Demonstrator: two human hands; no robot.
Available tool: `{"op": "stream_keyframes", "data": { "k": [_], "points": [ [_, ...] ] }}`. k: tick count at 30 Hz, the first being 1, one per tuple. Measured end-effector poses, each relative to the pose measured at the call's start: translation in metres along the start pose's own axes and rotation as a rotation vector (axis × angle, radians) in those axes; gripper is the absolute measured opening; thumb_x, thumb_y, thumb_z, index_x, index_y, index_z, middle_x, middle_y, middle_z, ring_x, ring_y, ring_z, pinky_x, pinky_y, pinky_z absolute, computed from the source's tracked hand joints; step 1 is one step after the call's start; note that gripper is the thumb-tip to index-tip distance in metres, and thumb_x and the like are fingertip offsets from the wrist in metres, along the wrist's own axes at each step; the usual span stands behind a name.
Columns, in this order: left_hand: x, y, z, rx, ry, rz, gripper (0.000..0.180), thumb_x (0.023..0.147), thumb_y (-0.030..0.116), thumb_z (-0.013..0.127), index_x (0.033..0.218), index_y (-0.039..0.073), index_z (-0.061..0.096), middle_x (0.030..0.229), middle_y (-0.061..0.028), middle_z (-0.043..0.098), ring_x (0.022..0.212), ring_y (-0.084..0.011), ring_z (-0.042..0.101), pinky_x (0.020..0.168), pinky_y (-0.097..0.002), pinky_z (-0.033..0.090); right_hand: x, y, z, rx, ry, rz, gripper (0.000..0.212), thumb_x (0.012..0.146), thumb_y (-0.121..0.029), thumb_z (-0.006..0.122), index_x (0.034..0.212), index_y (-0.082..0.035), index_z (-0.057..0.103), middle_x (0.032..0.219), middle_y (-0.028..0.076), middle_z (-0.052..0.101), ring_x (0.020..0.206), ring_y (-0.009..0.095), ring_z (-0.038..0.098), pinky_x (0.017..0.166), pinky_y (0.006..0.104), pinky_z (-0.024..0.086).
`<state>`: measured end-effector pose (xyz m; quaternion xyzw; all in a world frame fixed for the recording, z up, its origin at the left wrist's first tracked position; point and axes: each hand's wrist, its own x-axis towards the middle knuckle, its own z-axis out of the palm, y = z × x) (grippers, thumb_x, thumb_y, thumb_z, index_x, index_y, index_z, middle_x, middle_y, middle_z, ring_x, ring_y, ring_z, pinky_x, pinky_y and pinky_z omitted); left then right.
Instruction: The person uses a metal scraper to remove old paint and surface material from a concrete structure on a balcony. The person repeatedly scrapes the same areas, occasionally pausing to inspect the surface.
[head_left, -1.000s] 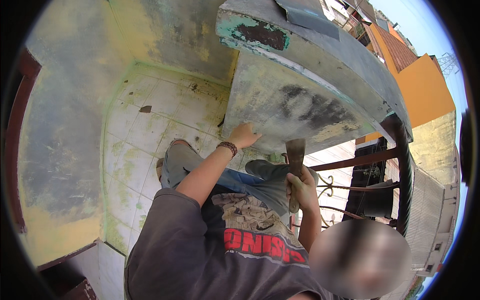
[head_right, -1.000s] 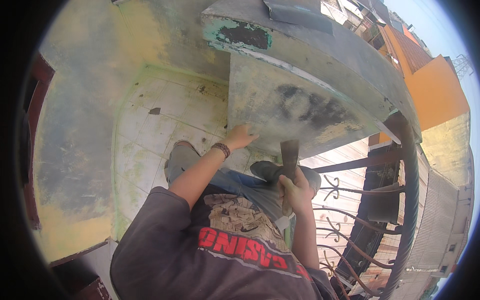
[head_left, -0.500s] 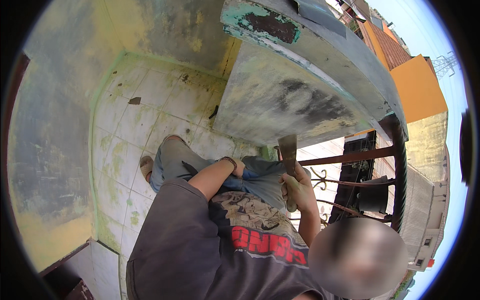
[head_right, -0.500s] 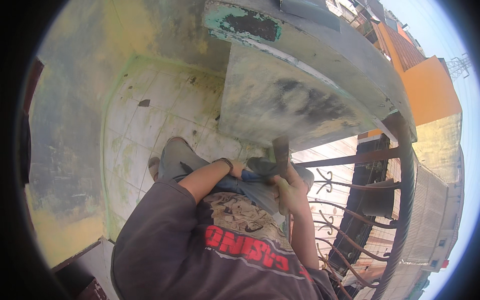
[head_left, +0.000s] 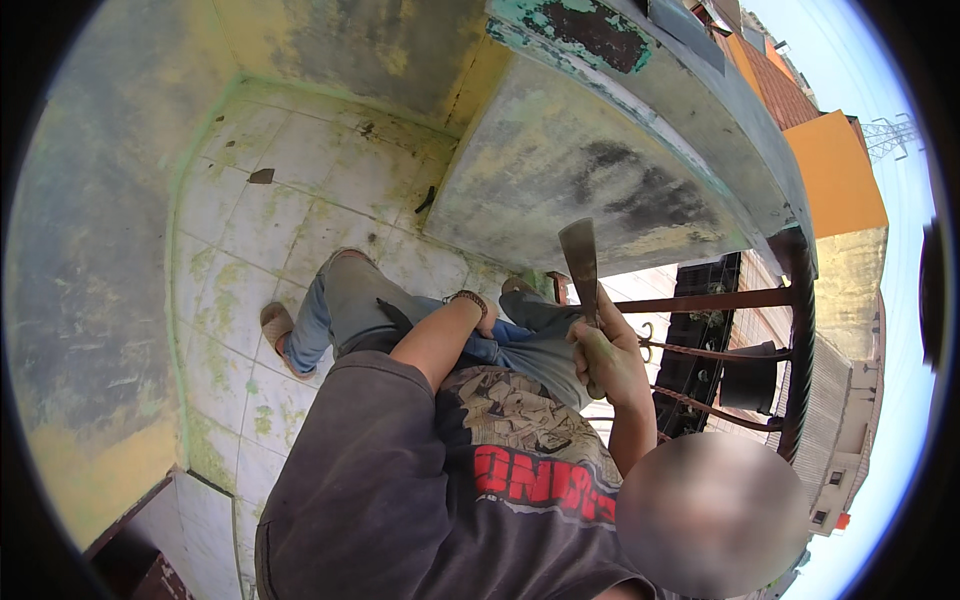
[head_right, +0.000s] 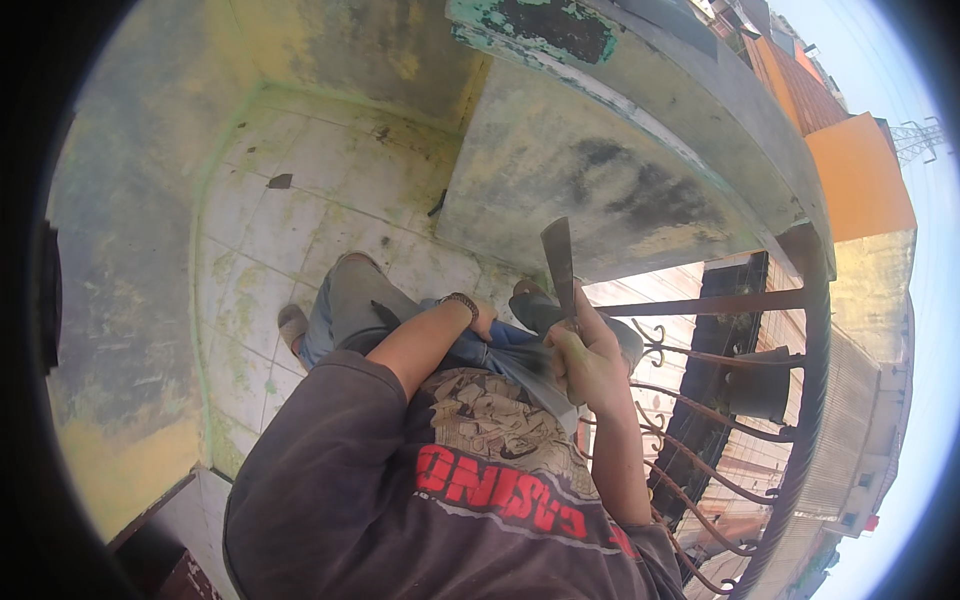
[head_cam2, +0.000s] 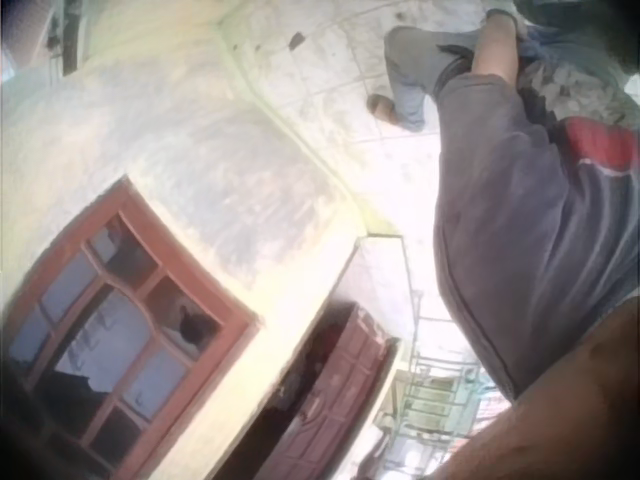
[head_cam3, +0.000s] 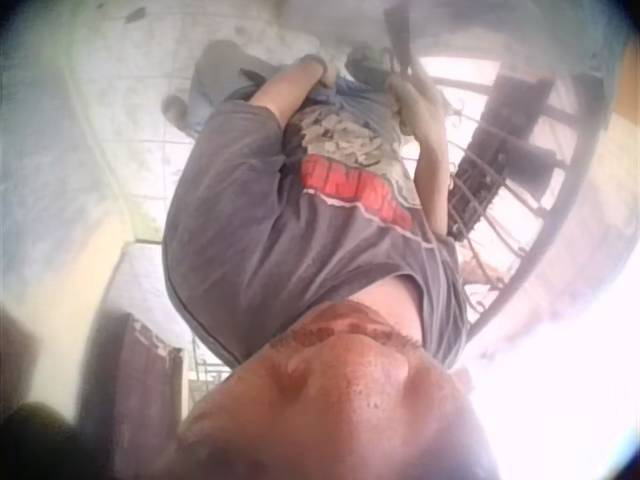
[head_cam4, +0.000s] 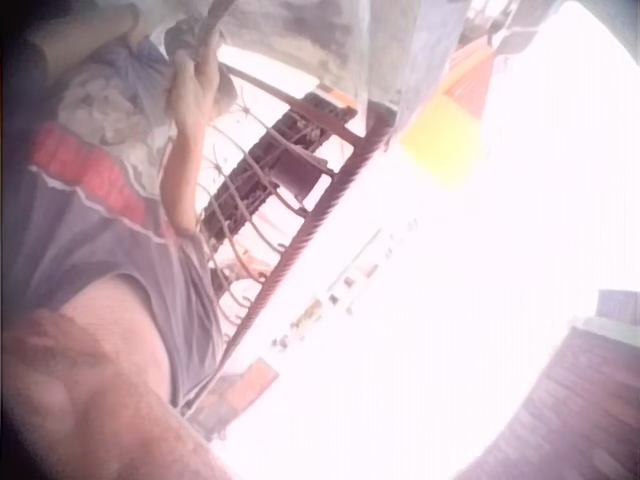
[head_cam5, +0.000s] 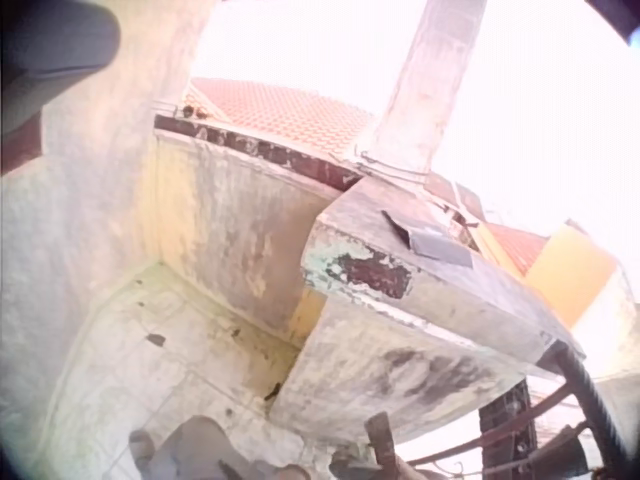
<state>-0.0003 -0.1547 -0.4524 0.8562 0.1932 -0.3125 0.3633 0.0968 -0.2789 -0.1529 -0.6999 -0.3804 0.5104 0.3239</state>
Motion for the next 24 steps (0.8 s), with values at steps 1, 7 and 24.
{"op": "stream_keyframes", "data": {
  "k": [1, 7, 24],
  "points": [
    [0.008, -0.002, 0.002, 0.004, -0.009, -0.010, 0.065, 0.076, 0.048, 0.074, 0.122, 0.004, 0.064, 0.122, -0.0162, 0.065, 0.112, -0.0322, 0.061, 0.096, -0.0417, 0.048, 0.000, -0.001, -0.002, -0.046, -0.011, 0.031, 0.064, 0.090, -0.004, 0.052, 0.150, -0.008, 0.032, 0.090, 0.004, 0.058, 0.056, 0.007, 0.052, 0.044, 0.0222, 0.042],
    [0.028, -0.005, 0.002, 0.029, -0.053, 0.002, 0.062, 0.077, 0.045, 0.075, 0.122, 0.004, 0.063, 0.122, -0.0152, 0.065, 0.113, -0.0312, 0.061, 0.096, -0.0416, 0.048, 0.000, -0.001, -0.007, 0.101, 0.018, -0.117, 0.063, 0.090, -0.006, 0.055, 0.148, 0.001, 0.032, 0.090, 0.004, 0.059, 0.058, 0.008, 0.053, 0.048, 0.0222, 0.044],
    [-0.146, 0.095, -0.258, -0.740, 2.242, 0.396, 0.085, 0.101, 0.051, 0.033, 0.151, -0.005, -0.007, 0.154, -0.0304, -0.018, 0.146, -0.0420, -0.014, 0.118, -0.0531, 0.003, 0.011, 0.055, -0.041, 0.176, 0.127, 0.061, 0.057, 0.086, -0.007, 0.058, 0.141, 0.001, 0.045, 0.080, 0.004, 0.056, 0.053, 0.008, 0.050, 0.039, 0.0223, 0.040]
  ]
}}
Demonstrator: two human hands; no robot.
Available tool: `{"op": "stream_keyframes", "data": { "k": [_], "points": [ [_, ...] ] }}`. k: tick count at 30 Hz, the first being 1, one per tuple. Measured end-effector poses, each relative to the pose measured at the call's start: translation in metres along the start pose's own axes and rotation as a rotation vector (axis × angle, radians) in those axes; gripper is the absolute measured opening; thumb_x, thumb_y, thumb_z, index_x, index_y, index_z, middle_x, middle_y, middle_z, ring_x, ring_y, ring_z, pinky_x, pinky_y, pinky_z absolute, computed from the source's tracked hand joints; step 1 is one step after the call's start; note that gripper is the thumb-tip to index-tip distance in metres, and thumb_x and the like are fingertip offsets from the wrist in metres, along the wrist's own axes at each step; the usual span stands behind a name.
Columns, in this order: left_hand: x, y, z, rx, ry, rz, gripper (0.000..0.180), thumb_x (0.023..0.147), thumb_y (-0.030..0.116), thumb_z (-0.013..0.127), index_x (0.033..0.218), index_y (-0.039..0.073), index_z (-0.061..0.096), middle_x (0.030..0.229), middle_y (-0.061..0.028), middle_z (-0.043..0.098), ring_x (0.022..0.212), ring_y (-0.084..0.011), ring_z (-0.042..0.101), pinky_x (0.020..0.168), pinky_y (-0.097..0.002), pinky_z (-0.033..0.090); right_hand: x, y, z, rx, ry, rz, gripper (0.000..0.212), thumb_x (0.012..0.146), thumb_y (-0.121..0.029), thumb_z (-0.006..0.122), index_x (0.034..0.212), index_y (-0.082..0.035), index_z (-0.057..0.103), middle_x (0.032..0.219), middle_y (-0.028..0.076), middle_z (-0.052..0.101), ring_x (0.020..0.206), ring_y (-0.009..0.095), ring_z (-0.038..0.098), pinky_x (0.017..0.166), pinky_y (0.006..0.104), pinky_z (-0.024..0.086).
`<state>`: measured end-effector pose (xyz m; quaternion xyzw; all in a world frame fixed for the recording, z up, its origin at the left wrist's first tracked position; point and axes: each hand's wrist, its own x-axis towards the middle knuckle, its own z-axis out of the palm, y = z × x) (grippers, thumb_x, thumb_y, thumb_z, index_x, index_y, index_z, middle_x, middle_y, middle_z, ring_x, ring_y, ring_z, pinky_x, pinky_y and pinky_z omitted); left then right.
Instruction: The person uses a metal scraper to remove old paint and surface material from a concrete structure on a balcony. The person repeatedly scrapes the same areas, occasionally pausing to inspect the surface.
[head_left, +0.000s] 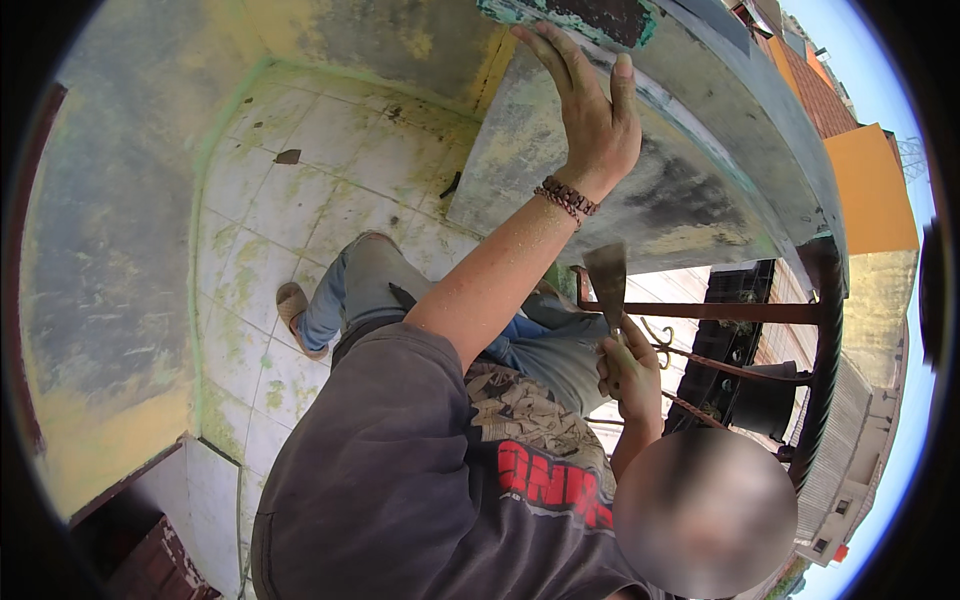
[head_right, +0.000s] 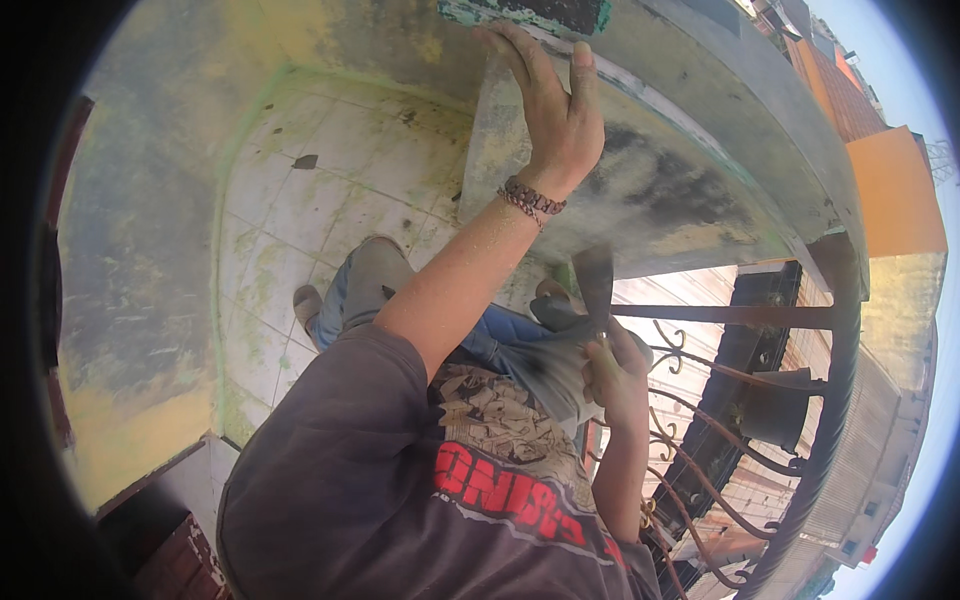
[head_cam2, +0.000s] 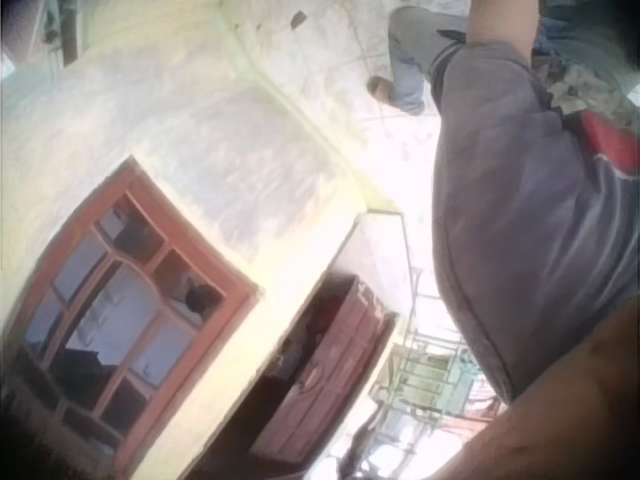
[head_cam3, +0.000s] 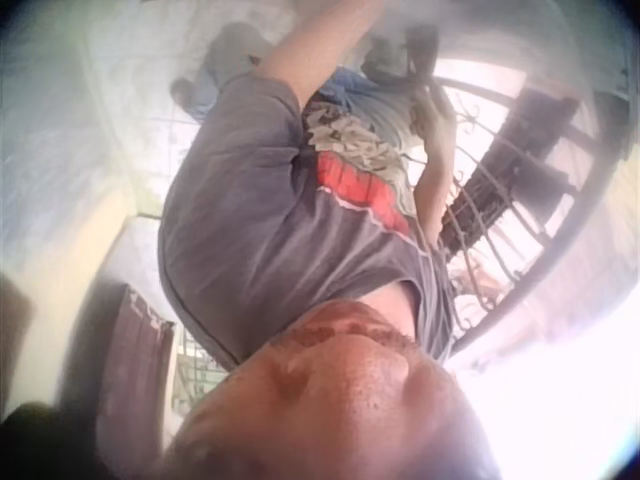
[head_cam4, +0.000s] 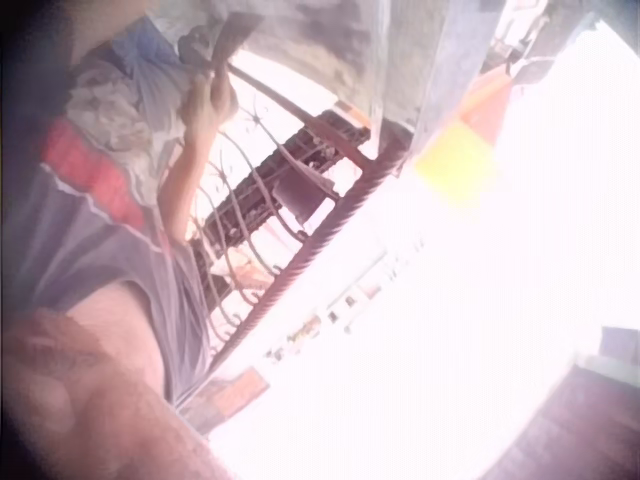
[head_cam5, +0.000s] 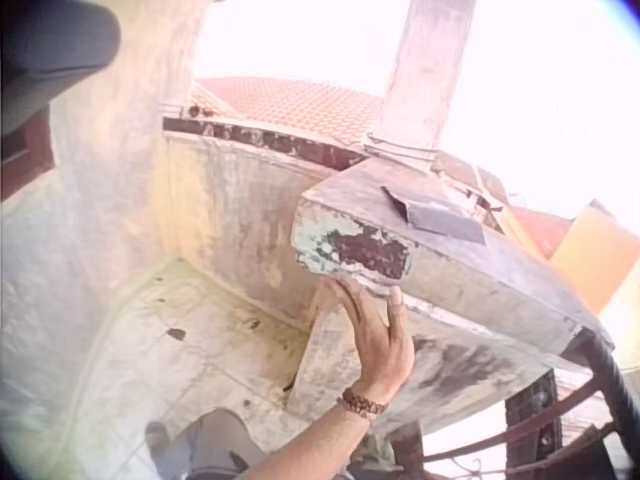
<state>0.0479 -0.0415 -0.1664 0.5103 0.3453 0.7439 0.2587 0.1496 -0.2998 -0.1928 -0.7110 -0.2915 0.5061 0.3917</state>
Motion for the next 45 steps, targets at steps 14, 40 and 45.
{"op": "stream_keyframes", "data": {
  "k": [14, 40, 45],
  "points": [
    [0.010, -0.036, -0.069, 0.242, -0.112, 0.110, 0.069, 0.104, 0.035, 0.039, 0.152, -0.004, 0.009, 0.159, -0.0259, 0.000, 0.147, -0.0427, 0.002, 0.118, -0.0522, 0.012, 0.000, -0.061, -0.016, -0.045, -0.056, -0.233, 0.054, 0.091, -0.013, 0.062, 0.140, 0.002, 0.047, 0.078, -0.002, 0.058, 0.055, 0.002, 0.047, 0.044, 0.0183, 0.034],
    [-0.034, 0.031, -0.037, -1.025, -0.241, -0.841, 0.035, 0.101, 0.038, 0.050, 0.107, 0.005, 0.057, 0.103, -0.0083, 0.064, 0.099, -0.0171, 0.059, 0.090, -0.0348, 0.044, 0.050, -0.168, 0.034, -0.237, -0.157, -0.457, 0.045, 0.093, -0.016, 0.061, 0.136, -0.003, 0.054, 0.078, 0.001, 0.060, 0.052, 0.002, 0.042, 0.042, 0.0191, 0.029],
    [-0.022, 0.021, -0.044, -1.157, -0.222, -0.905, 0.033, 0.100, 0.038, 0.052, 0.108, 0.007, 0.057, 0.102, -0.0080, 0.065, 0.096, -0.0186, 0.061, 0.087, -0.0358, 0.047, 0.056, -0.179, 0.045, -0.250, -0.168, -0.443, 0.044, 0.091, -0.018, 0.064, 0.133, -0.006, 0.058, 0.077, 0.001, 0.060, 0.052, 0.002, 0.042, 0.043, 0.0188, 0.029]
  ]
}}
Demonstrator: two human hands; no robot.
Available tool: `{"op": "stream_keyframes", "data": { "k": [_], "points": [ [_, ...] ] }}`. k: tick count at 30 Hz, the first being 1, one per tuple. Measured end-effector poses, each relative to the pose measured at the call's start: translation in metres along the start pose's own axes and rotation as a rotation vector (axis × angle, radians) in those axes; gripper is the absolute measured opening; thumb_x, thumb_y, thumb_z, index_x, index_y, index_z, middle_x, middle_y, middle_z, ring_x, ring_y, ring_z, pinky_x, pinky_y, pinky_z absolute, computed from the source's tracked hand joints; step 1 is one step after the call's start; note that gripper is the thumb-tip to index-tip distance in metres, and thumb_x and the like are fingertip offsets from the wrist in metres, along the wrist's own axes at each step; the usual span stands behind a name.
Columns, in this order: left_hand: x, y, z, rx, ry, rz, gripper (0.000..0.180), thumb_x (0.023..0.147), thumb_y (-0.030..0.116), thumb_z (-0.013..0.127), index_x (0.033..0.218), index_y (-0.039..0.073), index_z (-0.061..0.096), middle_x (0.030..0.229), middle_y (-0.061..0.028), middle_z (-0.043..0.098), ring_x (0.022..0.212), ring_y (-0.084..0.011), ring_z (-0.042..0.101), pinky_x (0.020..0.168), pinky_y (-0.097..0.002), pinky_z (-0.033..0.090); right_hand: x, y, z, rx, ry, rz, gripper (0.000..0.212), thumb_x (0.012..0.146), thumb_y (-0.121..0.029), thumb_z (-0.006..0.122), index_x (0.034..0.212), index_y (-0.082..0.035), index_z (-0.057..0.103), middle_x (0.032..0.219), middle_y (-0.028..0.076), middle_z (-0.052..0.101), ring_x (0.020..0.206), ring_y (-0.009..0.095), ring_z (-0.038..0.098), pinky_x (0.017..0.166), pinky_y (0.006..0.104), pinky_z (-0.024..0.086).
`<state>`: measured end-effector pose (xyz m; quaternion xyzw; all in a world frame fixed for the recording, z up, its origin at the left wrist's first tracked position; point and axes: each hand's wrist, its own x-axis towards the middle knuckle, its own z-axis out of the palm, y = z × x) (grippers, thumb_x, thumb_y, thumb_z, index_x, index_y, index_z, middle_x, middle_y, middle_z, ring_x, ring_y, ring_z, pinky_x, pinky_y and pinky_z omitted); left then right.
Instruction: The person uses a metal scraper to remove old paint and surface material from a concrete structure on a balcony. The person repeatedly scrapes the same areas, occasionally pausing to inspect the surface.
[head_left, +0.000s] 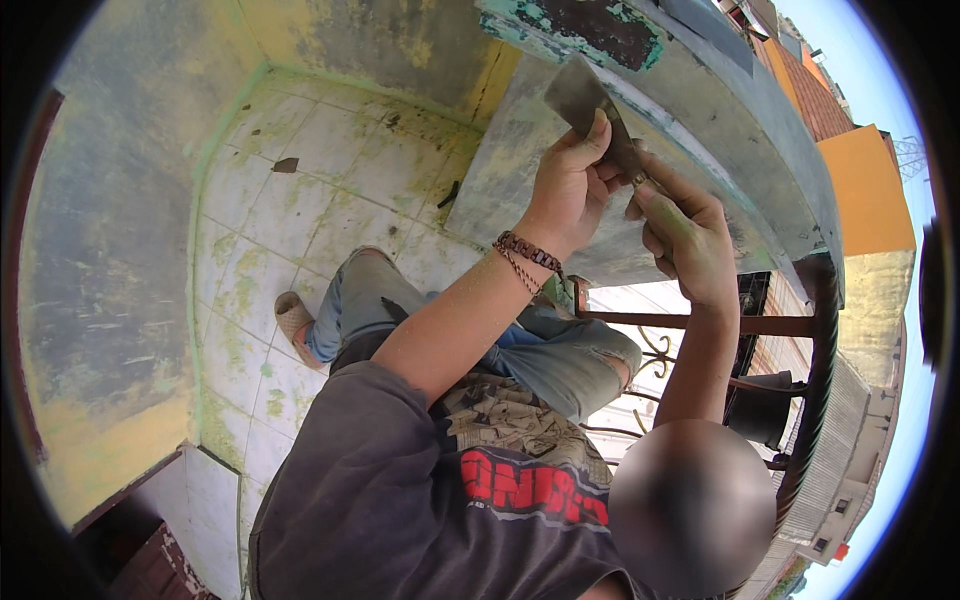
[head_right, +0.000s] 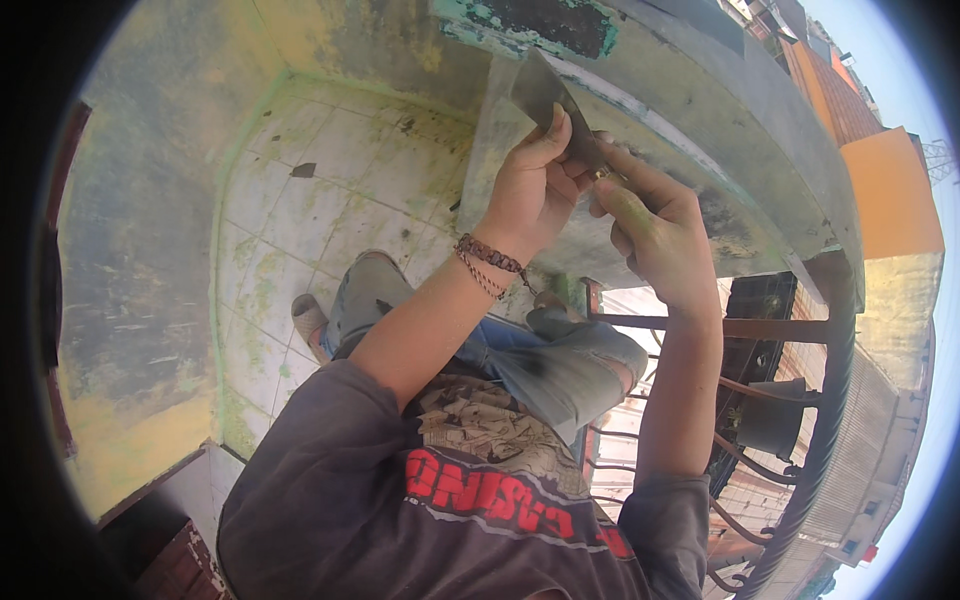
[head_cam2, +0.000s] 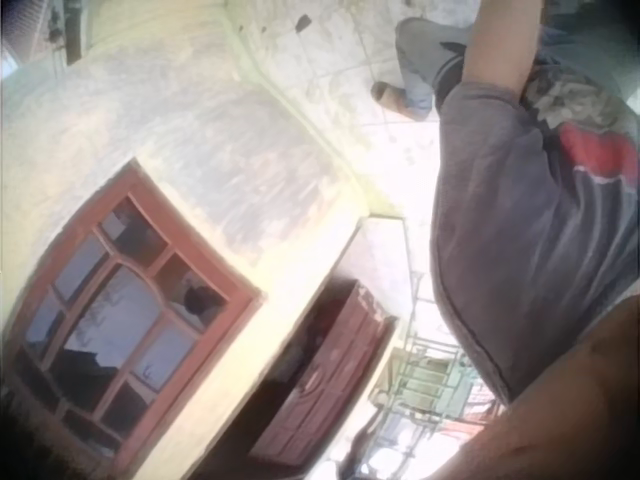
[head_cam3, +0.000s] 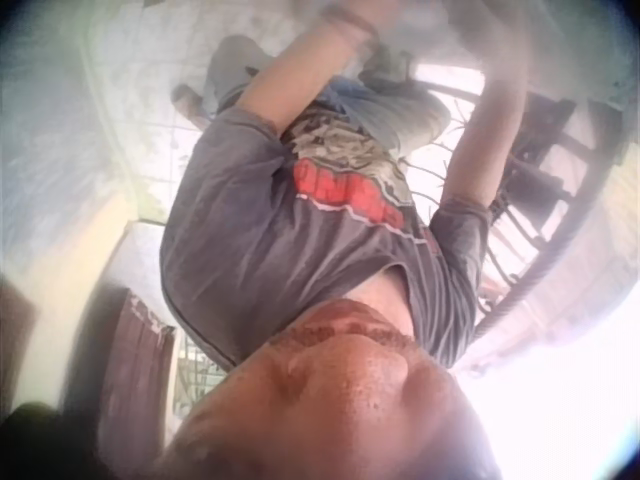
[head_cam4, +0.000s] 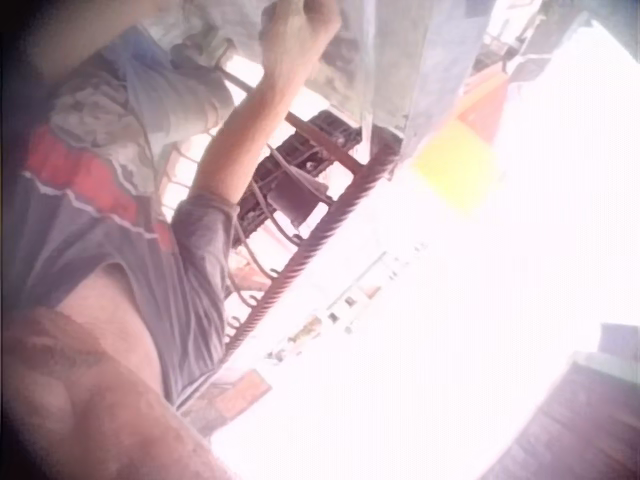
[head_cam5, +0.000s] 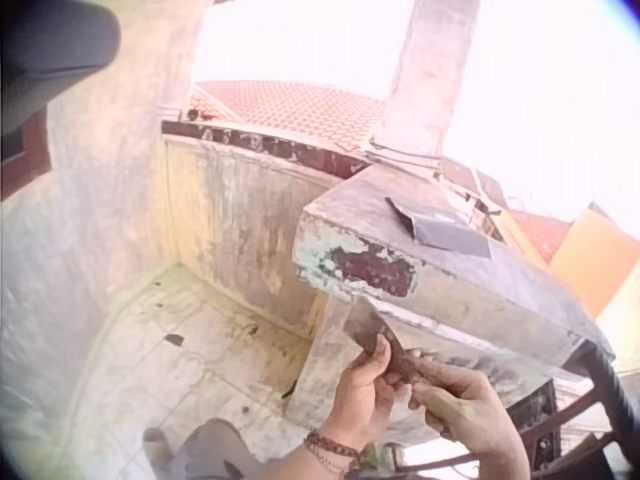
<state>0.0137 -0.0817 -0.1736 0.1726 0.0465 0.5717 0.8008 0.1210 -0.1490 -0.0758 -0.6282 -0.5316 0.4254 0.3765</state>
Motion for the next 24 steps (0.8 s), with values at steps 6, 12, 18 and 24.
{"op": "stream_keyframes", "data": {
  "k": [6, 12, 18, 24],
  "points": [
    [0.002, -0.002, 0.008, 0.006, 0.074, 0.003, 0.030, 0.098, 0.036, 0.056, 0.107, 0.008, 0.057, 0.099, -0.0082, 0.065, 0.087, -0.0190, 0.063, 0.076, -0.0356, 0.050, 0.005, -0.008, -0.009, 0.062, -0.018, 0.042, 0.042, 0.092, -0.016, 0.062, 0.132, -0.005, 0.058, 0.077, 0.002, 0.060, 0.051, 0.003, 0.042, 0.040, 0.0174, 0.027],
    [-0.009, -0.003, 0.027, 0.017, 0.147, -0.045, 0.030, 0.099, 0.036, 0.055, 0.105, 0.007, 0.058, 0.094, -0.0077, 0.066, 0.083, -0.0185, 0.064, 0.073, -0.0333, 0.051, -0.007, -0.010, -0.017, 0.137, 0.011, 0.095, 0.041, 0.091, -0.014, 0.063, 0.130, -0.002, 0.059, 0.075, 0.002, 0.061, 0.052, 0.004, 0.045, 0.042, 0.0195, 0.029],
    [-0.002, -0.001, 0.024, 0.030, 0.155, -0.007, 0.028, 0.100, 0.034, 0.054, 0.106, 0.008, 0.058, 0.093, -0.0068, 0.065, 0.083, -0.0178, 0.062, 0.073, -0.0331, 0.048, -0.001, -0.008, -0.012, 0.061, 0.025, 0.078, 0.042, 0.091, -0.020, 0.066, 0.130, -0.007, 0.060, 0.076, 0.001, 0.061, 0.051, 0.003, 0.043, 0.042, 0.0184, 0.026],
    [-0.004, 0.013, 0.016, 0.060, 0.177, 0.055, 0.027, 0.099, 0.034, 0.055, 0.101, 0.008, 0.058, 0.091, -0.0054, 0.064, 0.080, -0.0169, 0.061, 0.071, -0.0333, 0.048, 0.001, -0.023, 0.004, 0.080, -0.009, 0.116, 0.043, 0.090, -0.020, 0.065, 0.130, -0.003, 0.060, 0.076, 0.002, 0.062, 0.050, 0.003, 0.042, 0.041, 0.0186, 0.027]
  ]
}}
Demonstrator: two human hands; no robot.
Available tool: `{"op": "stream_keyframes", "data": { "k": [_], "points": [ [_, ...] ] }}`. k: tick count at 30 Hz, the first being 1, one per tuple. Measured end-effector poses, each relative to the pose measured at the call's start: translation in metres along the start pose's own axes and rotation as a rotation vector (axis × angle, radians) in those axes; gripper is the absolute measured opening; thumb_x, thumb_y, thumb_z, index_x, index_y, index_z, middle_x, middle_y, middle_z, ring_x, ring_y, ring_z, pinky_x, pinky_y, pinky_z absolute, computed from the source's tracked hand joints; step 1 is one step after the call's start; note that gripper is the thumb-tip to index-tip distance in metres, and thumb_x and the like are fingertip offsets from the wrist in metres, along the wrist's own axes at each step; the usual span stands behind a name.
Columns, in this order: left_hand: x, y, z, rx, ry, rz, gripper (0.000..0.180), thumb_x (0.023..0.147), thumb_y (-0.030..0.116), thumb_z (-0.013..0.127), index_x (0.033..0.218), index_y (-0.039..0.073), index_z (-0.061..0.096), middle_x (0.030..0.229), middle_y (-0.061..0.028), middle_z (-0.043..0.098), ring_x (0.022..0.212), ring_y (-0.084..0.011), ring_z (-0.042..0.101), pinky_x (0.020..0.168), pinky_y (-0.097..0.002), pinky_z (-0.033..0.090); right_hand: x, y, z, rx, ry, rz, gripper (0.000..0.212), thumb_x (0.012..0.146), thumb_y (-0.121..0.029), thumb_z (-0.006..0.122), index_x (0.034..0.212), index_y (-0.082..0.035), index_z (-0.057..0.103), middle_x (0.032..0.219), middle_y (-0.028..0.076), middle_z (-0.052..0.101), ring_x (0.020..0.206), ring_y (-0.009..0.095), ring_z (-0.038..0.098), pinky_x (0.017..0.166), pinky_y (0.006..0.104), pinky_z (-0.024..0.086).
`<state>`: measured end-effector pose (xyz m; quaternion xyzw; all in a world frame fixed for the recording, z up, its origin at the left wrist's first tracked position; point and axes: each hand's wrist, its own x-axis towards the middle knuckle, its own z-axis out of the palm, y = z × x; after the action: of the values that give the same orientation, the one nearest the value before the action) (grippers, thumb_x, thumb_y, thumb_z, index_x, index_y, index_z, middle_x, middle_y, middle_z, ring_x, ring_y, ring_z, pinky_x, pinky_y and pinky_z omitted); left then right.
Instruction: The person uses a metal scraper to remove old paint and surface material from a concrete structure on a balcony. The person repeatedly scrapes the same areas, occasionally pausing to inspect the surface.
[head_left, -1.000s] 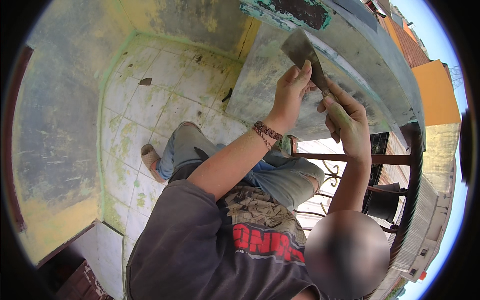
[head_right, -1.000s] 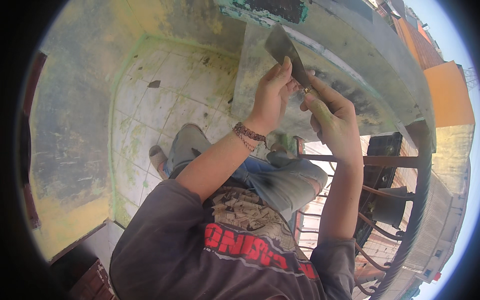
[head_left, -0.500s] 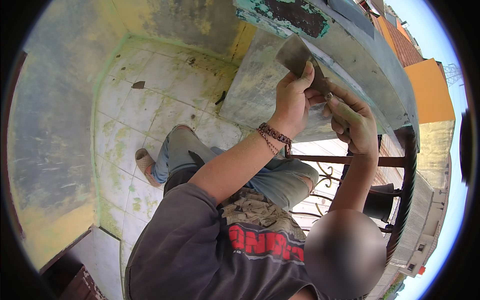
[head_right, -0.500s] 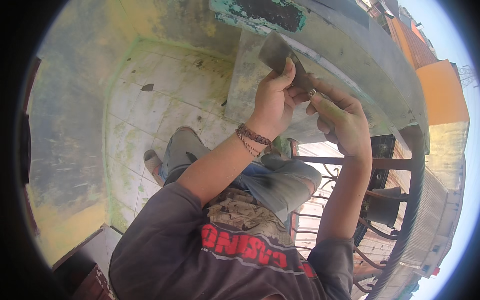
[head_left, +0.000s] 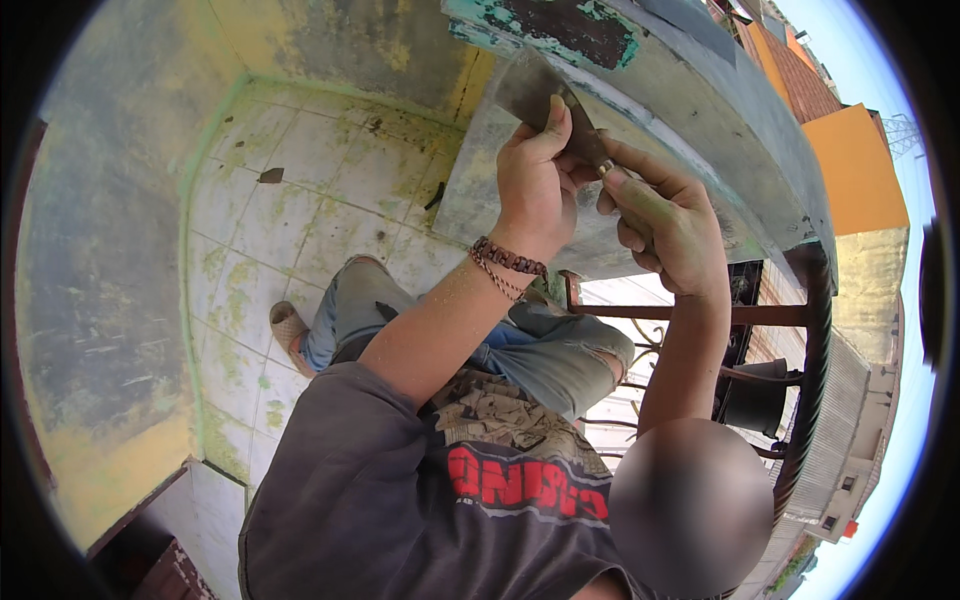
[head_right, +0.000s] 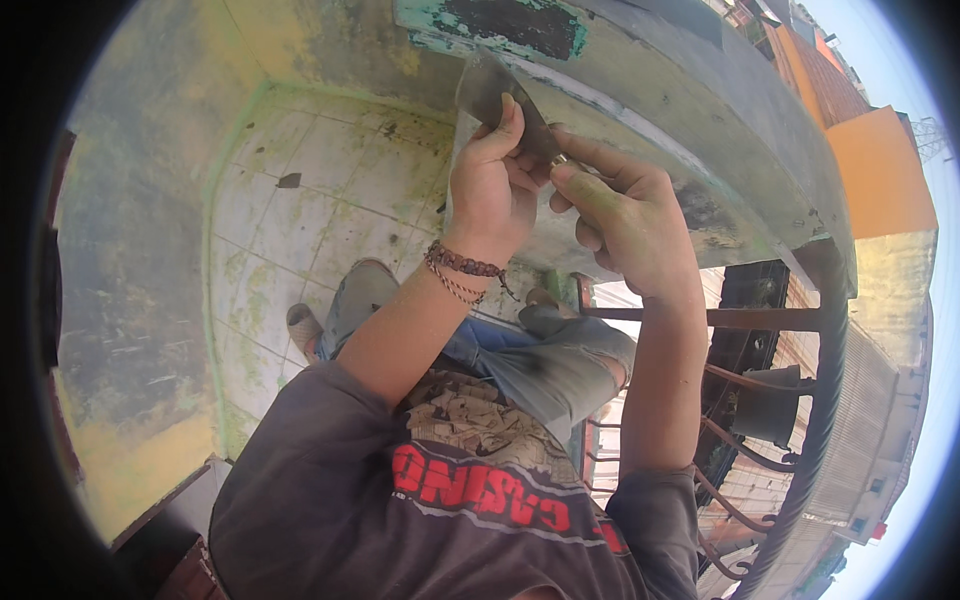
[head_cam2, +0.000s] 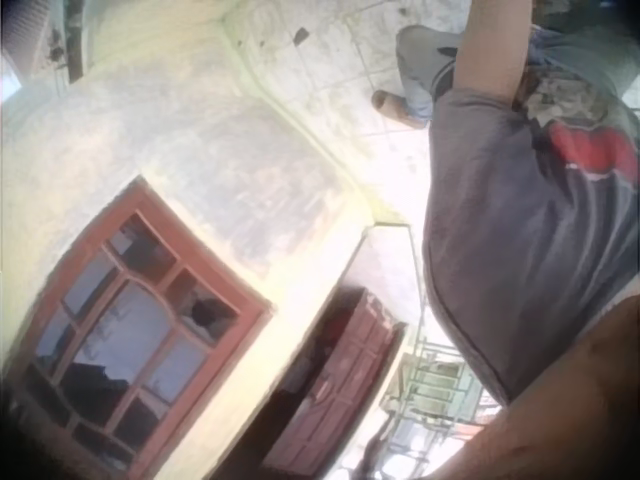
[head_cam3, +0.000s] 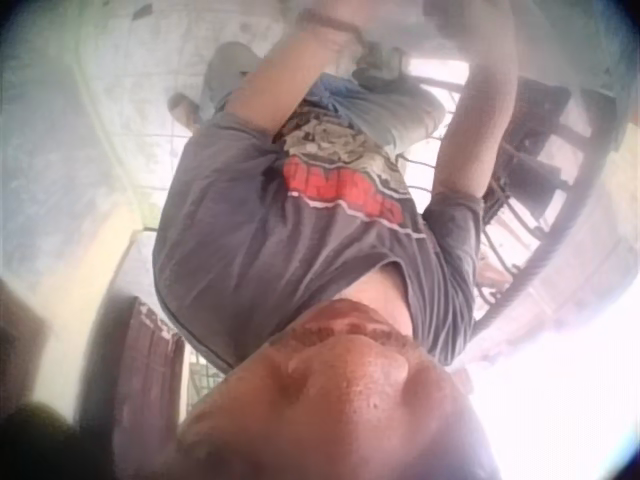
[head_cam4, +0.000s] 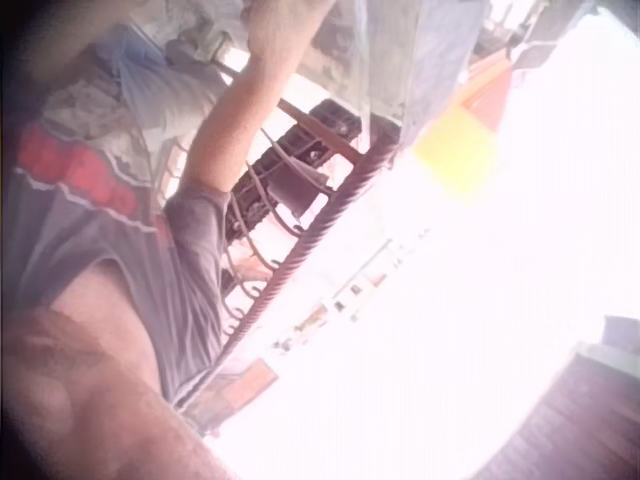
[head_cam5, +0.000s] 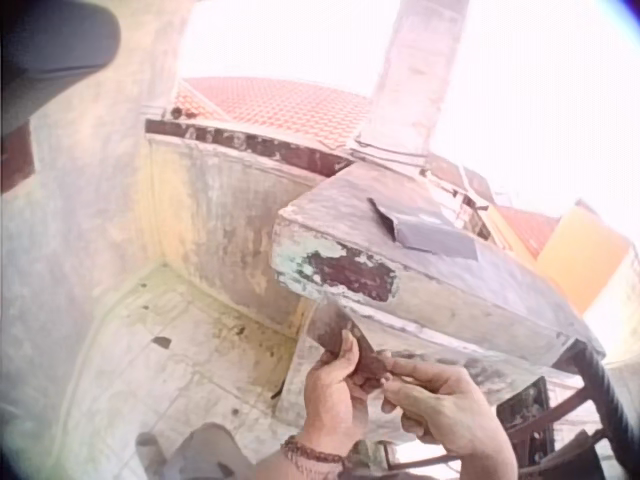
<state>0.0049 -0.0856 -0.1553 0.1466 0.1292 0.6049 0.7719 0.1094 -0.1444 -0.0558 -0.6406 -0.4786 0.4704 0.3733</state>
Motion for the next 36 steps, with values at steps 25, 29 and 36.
{"op": "stream_keyframes", "data": {
  "k": [25, 29, 36],
  "points": [
    [0.004, 0.023, -0.001, -0.048, 0.061, 0.100, 0.020, 0.098, 0.029, 0.057, 0.107, 0.011, 0.057, 0.091, -0.0011, 0.063, 0.083, -0.0147, 0.059, 0.075, -0.0315, 0.045, 0.011, -0.008, 0.030, 0.042, -0.031, -0.072, 0.040, 0.092, -0.020, 0.064, 0.128, -0.004, 0.060, 0.076, 0.004, 0.059, 0.047, 0.002, 0.042, 0.036, 0.0152, 0.024],
    [0.002, 0.018, 0.006, -0.046, 0.125, 0.100, 0.021, 0.097, 0.028, 0.058, 0.109, 0.011, 0.059, 0.092, -0.0007, 0.063, 0.084, -0.0143, 0.059, 0.073, -0.0317, 0.045, 0.010, -0.007, 0.017, 0.019, -0.025, -0.022, 0.041, 0.092, -0.021, 0.065, 0.129, -0.004, 0.060, 0.076, 0.004, 0.060, 0.050, 0.002, 0.043, 0.036, 0.0161, 0.024],
    [0.025, 0.028, -0.023, -0.082, -0.073, 0.036, 0.037, 0.102, 0.040, 0.044, 0.106, 0.006, 0.059, 0.092, -0.0066, 0.064, 0.080, -0.0178, 0.061, 0.068, -0.0321, 0.048, 0.028, -0.005, 0.046, -0.150, 0.026, -0.234, 0.038, 0.092, -0.018, 0.065, 0.128, -0.005, 0.062, 0.076, 0.000, 0.061, 0.051, 0.001, 0.041, 0.041, 0.0172, 0.026]
  ]
}}
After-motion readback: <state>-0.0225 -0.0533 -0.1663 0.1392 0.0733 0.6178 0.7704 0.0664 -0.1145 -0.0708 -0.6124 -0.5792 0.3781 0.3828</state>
